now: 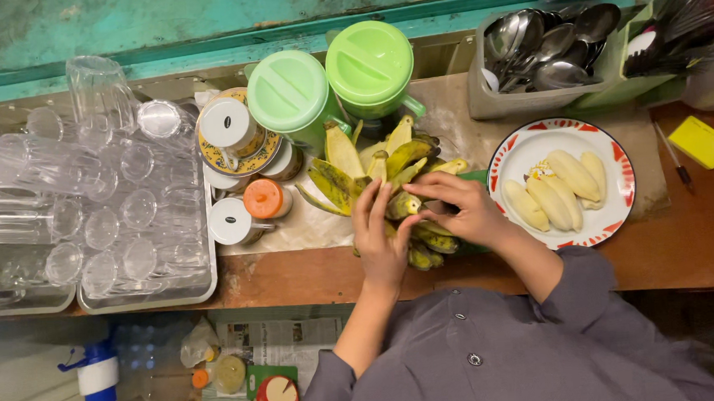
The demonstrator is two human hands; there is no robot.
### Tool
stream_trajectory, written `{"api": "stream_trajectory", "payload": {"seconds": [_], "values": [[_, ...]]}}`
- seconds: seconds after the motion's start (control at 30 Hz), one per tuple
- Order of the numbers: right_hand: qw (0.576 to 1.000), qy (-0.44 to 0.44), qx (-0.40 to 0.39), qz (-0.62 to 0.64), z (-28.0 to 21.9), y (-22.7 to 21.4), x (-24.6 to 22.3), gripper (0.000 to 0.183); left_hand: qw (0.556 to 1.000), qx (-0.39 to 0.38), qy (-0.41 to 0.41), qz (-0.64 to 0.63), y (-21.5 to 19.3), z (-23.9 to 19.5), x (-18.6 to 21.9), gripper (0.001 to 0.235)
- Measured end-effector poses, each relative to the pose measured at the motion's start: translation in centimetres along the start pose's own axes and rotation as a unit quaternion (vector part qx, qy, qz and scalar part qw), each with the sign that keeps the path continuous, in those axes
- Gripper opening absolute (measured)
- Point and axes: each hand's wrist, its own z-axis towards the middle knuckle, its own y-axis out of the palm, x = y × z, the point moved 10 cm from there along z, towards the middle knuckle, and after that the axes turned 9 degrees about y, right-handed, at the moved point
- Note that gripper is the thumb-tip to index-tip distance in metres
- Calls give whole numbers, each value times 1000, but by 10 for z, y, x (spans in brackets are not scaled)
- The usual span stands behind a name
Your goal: The person peels several small bananas from a bunch using a knife and hands, then places the peeled bananas onto a plate. The person works at a cluttered counter with various containers and utensils nearby.
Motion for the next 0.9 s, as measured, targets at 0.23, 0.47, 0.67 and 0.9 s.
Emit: {"api": "stream_trajectory", "payload": {"seconds": [0.23, 0.47, 0.67, 0.9], "values": [[1000, -8, 5, 0, 1, 6, 0, 37, 990, 92, 82, 75, -26, 14, 40, 35], [999, -12, 30, -6, 2, 8, -7, 38, 983, 96, 97, 124, -21, 10, 47, 27], [997, -24, 61, -33, -1, 5, -13, 37, 985, 103, 75, 120, -21, 10, 43, 28], [991, 12, 108, -77, -10, 0, -7, 42, 991, 127, -1, -40, -20, 7, 35, 29]]}}
